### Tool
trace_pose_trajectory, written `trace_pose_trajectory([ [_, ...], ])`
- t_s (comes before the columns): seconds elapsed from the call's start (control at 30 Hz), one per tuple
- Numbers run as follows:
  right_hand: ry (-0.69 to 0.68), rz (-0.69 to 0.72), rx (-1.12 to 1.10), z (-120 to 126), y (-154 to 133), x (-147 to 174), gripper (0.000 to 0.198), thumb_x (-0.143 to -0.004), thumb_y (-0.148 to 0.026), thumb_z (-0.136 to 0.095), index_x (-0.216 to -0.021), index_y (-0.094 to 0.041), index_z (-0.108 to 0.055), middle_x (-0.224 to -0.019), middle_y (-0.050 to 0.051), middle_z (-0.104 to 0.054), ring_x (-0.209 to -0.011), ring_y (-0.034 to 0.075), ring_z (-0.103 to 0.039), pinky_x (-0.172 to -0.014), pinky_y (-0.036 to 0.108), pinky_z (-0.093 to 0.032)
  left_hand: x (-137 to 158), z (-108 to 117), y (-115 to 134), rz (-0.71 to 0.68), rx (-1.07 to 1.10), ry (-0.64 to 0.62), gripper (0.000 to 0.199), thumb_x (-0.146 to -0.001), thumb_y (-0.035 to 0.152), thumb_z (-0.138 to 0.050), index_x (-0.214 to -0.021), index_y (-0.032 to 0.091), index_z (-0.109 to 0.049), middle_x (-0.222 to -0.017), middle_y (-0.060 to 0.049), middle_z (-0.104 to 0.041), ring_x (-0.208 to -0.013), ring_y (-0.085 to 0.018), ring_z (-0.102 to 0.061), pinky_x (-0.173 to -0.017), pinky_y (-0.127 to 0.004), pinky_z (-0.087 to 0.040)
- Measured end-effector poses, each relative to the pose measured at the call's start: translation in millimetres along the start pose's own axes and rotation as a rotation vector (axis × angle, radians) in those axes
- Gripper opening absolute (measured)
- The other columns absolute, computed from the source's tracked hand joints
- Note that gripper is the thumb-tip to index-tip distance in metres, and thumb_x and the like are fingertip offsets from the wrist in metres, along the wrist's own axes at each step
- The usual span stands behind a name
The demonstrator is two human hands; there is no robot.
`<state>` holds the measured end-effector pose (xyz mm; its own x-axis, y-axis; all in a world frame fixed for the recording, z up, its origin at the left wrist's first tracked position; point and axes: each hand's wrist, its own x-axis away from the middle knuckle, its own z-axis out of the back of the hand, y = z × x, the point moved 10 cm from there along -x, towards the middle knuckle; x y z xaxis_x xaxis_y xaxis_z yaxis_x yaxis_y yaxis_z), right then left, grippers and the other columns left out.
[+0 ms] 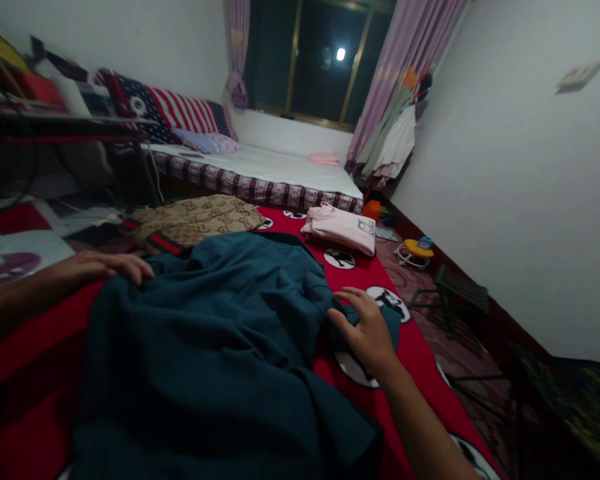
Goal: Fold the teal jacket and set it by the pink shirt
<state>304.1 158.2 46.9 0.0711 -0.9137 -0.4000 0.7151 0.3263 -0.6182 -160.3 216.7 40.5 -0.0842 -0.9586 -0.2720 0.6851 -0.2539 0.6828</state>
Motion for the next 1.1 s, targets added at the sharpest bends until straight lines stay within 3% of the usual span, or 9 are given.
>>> trace_pose_trajectory([
  [0.1, 0.008, -0.166, 0.073, -24, 33, -23, 0.065, -0.076, -0.055, -0.062, -0.131, -0.021, -0.052, -0.130, 0.015, -0.057, -0.118, 0.030, -0.054, -0.100, 0.048, -0.042, -25, -12, 4, 0.093, 0.195, -0.096, 0.058, -0.082, 0.063, -0.040, -0.093, 0.015, -0.069, -0.111, -0.002, -0.070, -0.106, -0.025, -0.059, -0.092, -0.037, -0.047],
  [0.17, -0.101, -0.201, 0.050, -57, 38, -27, 0.070, -0.076, -0.045, -0.064, -0.139, -0.021, -0.043, -0.128, 0.013, -0.059, -0.113, 0.027, -0.059, -0.095, 0.044, -0.046, -38, -29, 14, 0.079, 0.073, -0.158, 0.064, -0.074, 0.069, -0.049, -0.108, 0.018, -0.067, -0.119, -0.004, -0.067, -0.113, -0.028, -0.056, -0.099, -0.039, -0.044],
  [0.3, -0.221, -0.047, 0.044, -82, 25, -27, 0.051, -0.069, -0.015, -0.054, -0.120, -0.018, -0.061, -0.111, 0.009, -0.069, -0.101, 0.023, -0.064, -0.092, 0.037, -0.047, -51, -65, 36, -0.066, -0.154, -0.171, 0.075, -0.064, 0.069, -0.057, -0.117, 0.018, -0.063, -0.127, -0.012, -0.061, -0.119, -0.031, -0.053, -0.105, -0.042, -0.040],
  [0.4, -0.111, -0.104, 0.027, -35, 46, -41, 0.040, -0.068, -0.018, -0.050, -0.103, -0.017, -0.070, -0.090, 0.006, -0.073, -0.080, 0.022, -0.066, -0.076, 0.034, -0.052, -50, -78, 41, -0.137, -0.170, -0.166, 0.069, -0.070, 0.064, -0.054, -0.119, 0.018, -0.063, -0.128, -0.012, -0.059, -0.120, -0.029, -0.053, -0.105, -0.040, -0.041],
  [0.47, 0.123, -0.169, 0.106, 21, 68, -56, 0.039, -0.070, -0.023, -0.049, -0.102, -0.017, -0.071, -0.083, 0.005, -0.071, -0.074, 0.022, -0.064, -0.069, 0.034, -0.052, -50, -79, 38, -0.143, -0.157, -0.154, 0.067, -0.072, 0.063, -0.053, -0.120, 0.018, -0.062, -0.128, -0.011, -0.058, -0.119, -0.028, -0.054, -0.102, -0.038, -0.043],
  [0.6, 0.352, -0.215, 0.544, 77, 84, -80, 0.040, -0.071, -0.017, -0.048, -0.104, -0.015, -0.072, -0.109, 0.014, -0.066, -0.099, 0.030, -0.060, -0.084, 0.044, -0.049, -62, -83, 23, -0.058, -0.142, -0.136, 0.067, -0.074, 0.060, -0.052, -0.124, 0.016, -0.058, -0.126, -0.012, -0.059, -0.113, -0.028, -0.057, -0.094, -0.036, -0.049],
  [0.83, 0.103, -0.150, 0.556, -11, 56, -116, 0.048, -0.086, -0.032, -0.049, -0.132, -0.018, -0.053, -0.127, 0.015, -0.056, -0.112, 0.029, -0.057, -0.090, 0.040, -0.046, -93, -110, 13, 0.100, -0.291, -0.083, 0.090, -0.073, 0.062, -0.061, -0.144, 0.015, -0.033, -0.134, -0.018, -0.052, -0.121, -0.032, -0.053, -0.099, -0.040, -0.043],
  [1.0, -0.185, -0.349, 0.572, -69, 86, -119, 0.109, -0.070, -0.058, -0.070, -0.152, -0.013, -0.014, -0.135, 0.026, -0.048, -0.116, 0.036, -0.056, -0.089, 0.044, -0.046, -85, -149, 27, 0.102, -0.423, -0.205, 0.094, -0.072, 0.069, -0.058, -0.147, 0.019, -0.031, -0.133, -0.022, -0.050, -0.118, -0.039, -0.055, -0.093, -0.045, -0.045],
  [1.1, -0.279, -0.331, 0.651, -85, 87, -116, 0.097, -0.069, -0.058, -0.071, -0.147, -0.018, -0.029, -0.130, 0.023, -0.054, -0.111, 0.036, -0.059, -0.084, 0.045, -0.048, -76, -171, 39, -0.007, -0.428, -0.258, 0.090, -0.070, 0.058, -0.066, -0.145, 0.021, -0.035, -0.126, -0.019, -0.057, -0.113, -0.036, -0.059, -0.090, -0.042, -0.047],
])
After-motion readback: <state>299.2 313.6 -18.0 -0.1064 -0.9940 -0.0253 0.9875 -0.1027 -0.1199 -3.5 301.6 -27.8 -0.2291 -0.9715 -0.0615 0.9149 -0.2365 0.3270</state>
